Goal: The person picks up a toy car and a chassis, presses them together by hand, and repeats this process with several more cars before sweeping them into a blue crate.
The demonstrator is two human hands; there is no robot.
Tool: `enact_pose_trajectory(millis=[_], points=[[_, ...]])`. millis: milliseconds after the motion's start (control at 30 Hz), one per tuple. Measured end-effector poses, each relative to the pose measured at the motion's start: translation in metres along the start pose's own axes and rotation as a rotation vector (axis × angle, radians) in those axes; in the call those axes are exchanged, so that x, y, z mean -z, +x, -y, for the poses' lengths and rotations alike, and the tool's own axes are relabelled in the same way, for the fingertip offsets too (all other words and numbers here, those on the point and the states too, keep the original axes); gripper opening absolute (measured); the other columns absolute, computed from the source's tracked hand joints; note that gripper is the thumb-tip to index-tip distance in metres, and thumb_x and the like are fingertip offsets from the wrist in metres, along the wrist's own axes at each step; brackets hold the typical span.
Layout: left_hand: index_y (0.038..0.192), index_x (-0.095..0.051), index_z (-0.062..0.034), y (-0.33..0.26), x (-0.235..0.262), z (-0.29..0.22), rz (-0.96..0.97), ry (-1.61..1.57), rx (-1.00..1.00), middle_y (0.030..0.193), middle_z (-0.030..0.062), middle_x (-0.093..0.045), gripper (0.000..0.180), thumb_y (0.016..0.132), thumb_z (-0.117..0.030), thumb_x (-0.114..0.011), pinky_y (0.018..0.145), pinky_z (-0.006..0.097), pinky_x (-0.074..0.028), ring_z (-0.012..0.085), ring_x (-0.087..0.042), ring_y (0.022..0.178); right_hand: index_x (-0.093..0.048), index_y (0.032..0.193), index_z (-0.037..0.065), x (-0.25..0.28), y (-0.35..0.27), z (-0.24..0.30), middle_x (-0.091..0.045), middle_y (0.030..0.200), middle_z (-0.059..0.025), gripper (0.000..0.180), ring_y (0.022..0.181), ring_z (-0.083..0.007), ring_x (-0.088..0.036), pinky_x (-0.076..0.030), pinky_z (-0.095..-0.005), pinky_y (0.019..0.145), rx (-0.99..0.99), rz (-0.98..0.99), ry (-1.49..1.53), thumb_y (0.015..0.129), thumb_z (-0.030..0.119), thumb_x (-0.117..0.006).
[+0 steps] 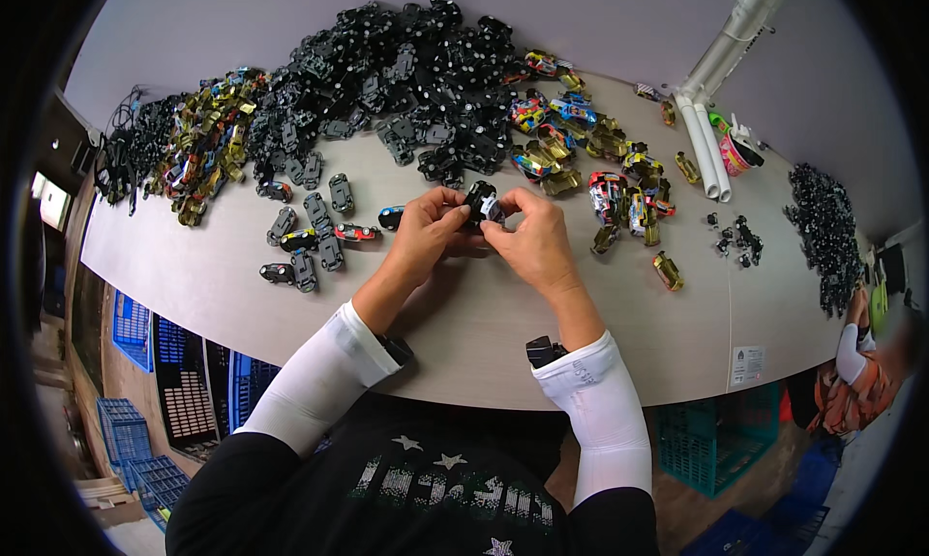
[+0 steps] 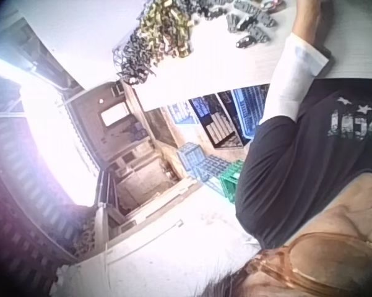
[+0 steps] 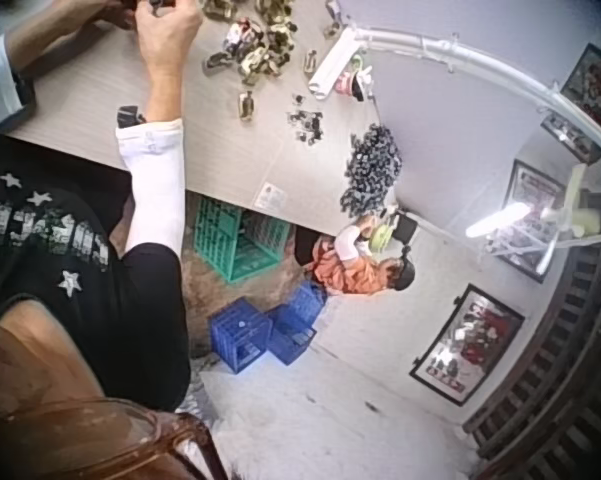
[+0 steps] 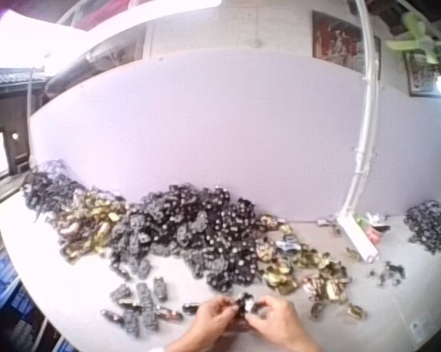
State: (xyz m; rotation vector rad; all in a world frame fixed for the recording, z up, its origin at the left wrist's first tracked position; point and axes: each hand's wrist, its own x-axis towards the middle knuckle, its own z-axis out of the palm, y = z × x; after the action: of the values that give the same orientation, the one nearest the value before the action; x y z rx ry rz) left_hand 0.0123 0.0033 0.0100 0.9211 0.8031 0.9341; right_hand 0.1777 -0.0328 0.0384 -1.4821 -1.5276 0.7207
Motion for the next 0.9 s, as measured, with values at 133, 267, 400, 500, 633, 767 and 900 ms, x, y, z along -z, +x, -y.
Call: enact_pose_trajectory(millis=[133, 267, 400, 500, 633, 767, 900], points=[[0.106, -0.050, 0.0033, 0.002, 0.003, 0.004, 0.013, 0.005, -0.015, 0.090, 0.0122, -0.064, 0.013, 0.096, -0.005, -0.050, 0.062, 0.034, -0.062, 0.0221, -0.070, 0.073, -0.063, 0.085, -0.002, 0.001, -0.001, 0.005, -0.066, 0.077, -0.0106, 0.022, 0.052, -0.0123, -0.054, -0.046, -0.0297, 0.050, 0.022, -0.015, -0.042, 0.071, 0.010, -0.074], [0.106, -0.050, 0.0030, 0.002, 0.003, 0.003, -0.023, 0.006, -0.031, 0.089, 0.0110, -0.064, 0.014, 0.096, -0.006, -0.052, 0.060, 0.034, -0.061, 0.0201, -0.069, 0.072, -0.061, 0.083, -0.003, 0.003, 0.000, 0.004, -0.065, 0.075, -0.0098, 0.020, 0.054, -0.0110, -0.056, -0.045, -0.0289, 0.049, 0.040, -0.096, 0.027, 0.071, 0.008, -0.072], [0.107, -0.053, 0.0013, 0.005, 0.006, 0.007, -0.072, 0.108, -0.063, 0.084, 0.0063, -0.064, 0.016, 0.093, -0.007, -0.057, 0.055, 0.026, -0.056, 0.0133, -0.065, 0.066, -0.061, 0.090, -0.001, 0.003, 0.000, 0.002, -0.061, 0.077, -0.0008, 0.018, 0.049, 0.0008, -0.044, -0.031, -0.0212, 0.041, 0.049, -0.073, 0.005, 0.075, 0.003, -0.070], [0.107, -0.056, -0.0002, 0.006, 0.010, 0.009, -0.099, 0.443, -0.277, 0.081, 0.0024, -0.064, 0.019, 0.090, -0.007, -0.062, 0.053, 0.020, -0.049, 0.0077, -0.059, 0.061, -0.060, 0.091, -0.002, 0.004, -0.002, 0.011, -0.062, 0.079, -0.0012, 0.018, 0.048, 0.0013, -0.043, -0.031, -0.0212, 0.041, 0.055, -0.128, -0.007, 0.076, 0.002, -0.069], [0.108, -0.057, -0.0005, 0.002, 0.003, 0.001, -0.143, 0.373, -0.272, 0.080, 0.0005, -0.065, 0.022, 0.088, -0.006, -0.066, 0.053, 0.019, -0.047, 0.0051, -0.056, 0.060, -0.060, 0.088, -0.004, 0.000, -0.002, 0.006, -0.064, 0.077, -0.0102, 0.022, 0.048, -0.0079, -0.054, -0.044, -0.0275, 0.045, 0.031, -0.068, 0.055, 0.072, 0.006, -0.071], [0.107, -0.058, 0.0006, 0.002, 0.003, -0.002, -0.096, 0.088, -0.121, 0.082, 0.0024, -0.066, 0.023, 0.086, -0.004, -0.067, 0.059, 0.021, -0.051, 0.0067, -0.060, 0.064, -0.060, 0.088, -0.004, -0.008, -0.002, -0.003, -0.066, 0.078, -0.0129, 0.021, 0.053, -0.0123, -0.058, -0.047, -0.0291, 0.050, 0.042, -0.048, 0.095, 0.073, 0.007, -0.070], [0.110, -0.058, 0.0036, 0.004, 0.007, 0.007, 0.049, -0.119, -0.084, 0.086, 0.0056, -0.067, 0.027, 0.086, -0.002, -0.067, 0.066, 0.023, -0.054, 0.0107, -0.064, 0.071, -0.061, 0.089, -0.005, -0.008, 0.000, -0.005, -0.067, 0.078, -0.0153, 0.020, 0.061, -0.0168, -0.063, -0.049, -0.0319, 0.054, 0.051, -0.105, 0.077, 0.074, 0.007, -0.069]])
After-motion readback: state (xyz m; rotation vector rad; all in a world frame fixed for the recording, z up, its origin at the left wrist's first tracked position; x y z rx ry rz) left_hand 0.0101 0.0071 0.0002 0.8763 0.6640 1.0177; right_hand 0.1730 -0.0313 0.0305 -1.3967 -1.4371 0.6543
